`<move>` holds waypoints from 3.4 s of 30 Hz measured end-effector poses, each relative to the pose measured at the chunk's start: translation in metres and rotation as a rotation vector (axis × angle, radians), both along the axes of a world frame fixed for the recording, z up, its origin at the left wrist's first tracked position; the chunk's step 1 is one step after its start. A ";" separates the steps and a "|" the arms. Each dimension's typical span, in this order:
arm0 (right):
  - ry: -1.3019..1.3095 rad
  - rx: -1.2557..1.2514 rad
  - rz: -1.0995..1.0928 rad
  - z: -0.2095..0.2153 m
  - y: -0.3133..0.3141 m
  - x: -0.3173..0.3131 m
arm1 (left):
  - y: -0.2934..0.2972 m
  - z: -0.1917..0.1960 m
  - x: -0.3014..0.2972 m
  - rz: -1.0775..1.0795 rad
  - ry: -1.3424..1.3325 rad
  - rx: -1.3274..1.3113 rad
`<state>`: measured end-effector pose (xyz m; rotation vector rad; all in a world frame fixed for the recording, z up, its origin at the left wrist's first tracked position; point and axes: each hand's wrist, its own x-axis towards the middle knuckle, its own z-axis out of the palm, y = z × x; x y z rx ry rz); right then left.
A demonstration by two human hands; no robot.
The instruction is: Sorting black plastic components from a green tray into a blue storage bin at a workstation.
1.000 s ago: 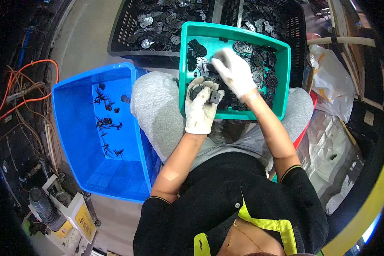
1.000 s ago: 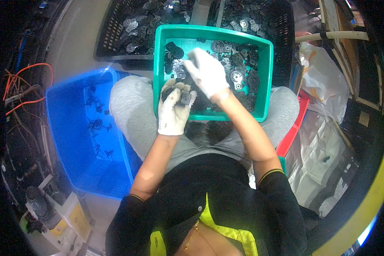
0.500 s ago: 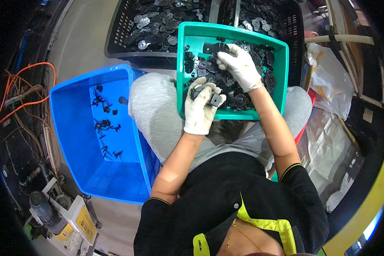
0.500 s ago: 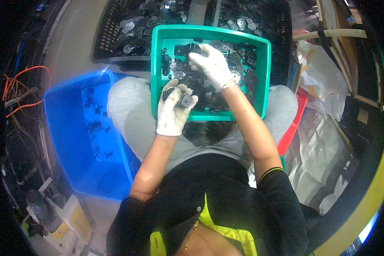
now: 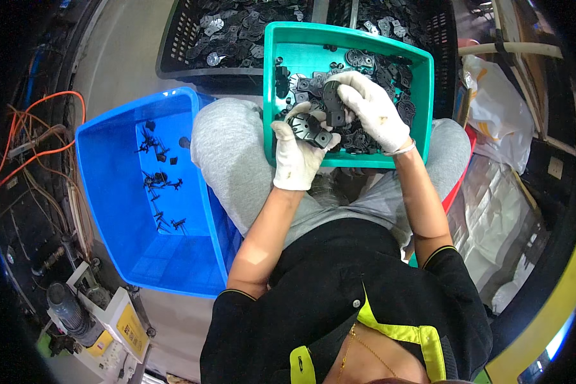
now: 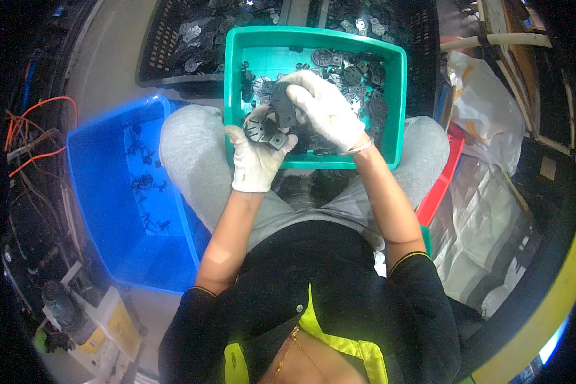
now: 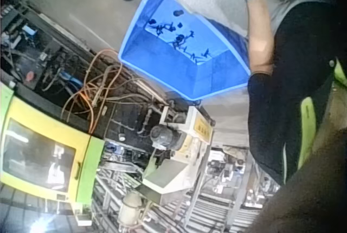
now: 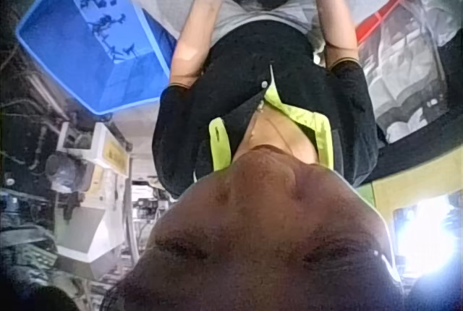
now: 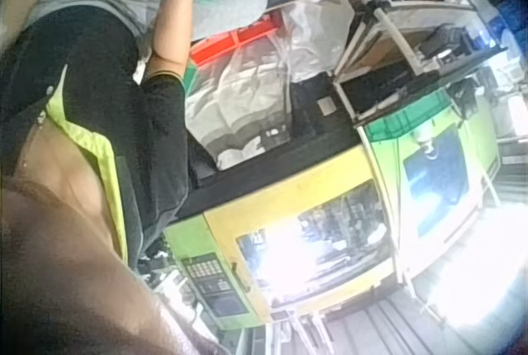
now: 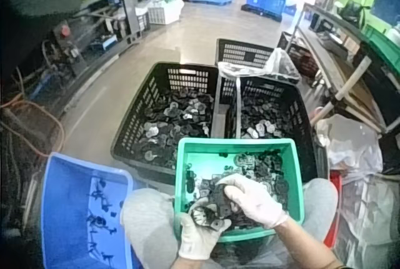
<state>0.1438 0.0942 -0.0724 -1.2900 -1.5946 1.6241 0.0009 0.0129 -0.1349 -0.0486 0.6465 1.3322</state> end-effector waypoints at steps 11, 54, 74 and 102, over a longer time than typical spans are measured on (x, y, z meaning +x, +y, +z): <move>-0.113 0.025 0.049 0.007 -0.005 0.005 | 0.000 0.005 -0.003 -0.022 -0.096 0.024; 0.001 0.110 -0.330 -0.017 0.002 0.031 | -0.007 -0.001 0.006 -0.002 0.063 0.135; -0.065 0.088 -0.412 -0.050 -0.063 0.011 | 0.018 0.039 0.004 0.059 0.283 0.002; -0.388 0.373 0.209 -0.042 -0.004 -0.035 | 0.002 0.037 -0.018 -0.029 1.343 0.348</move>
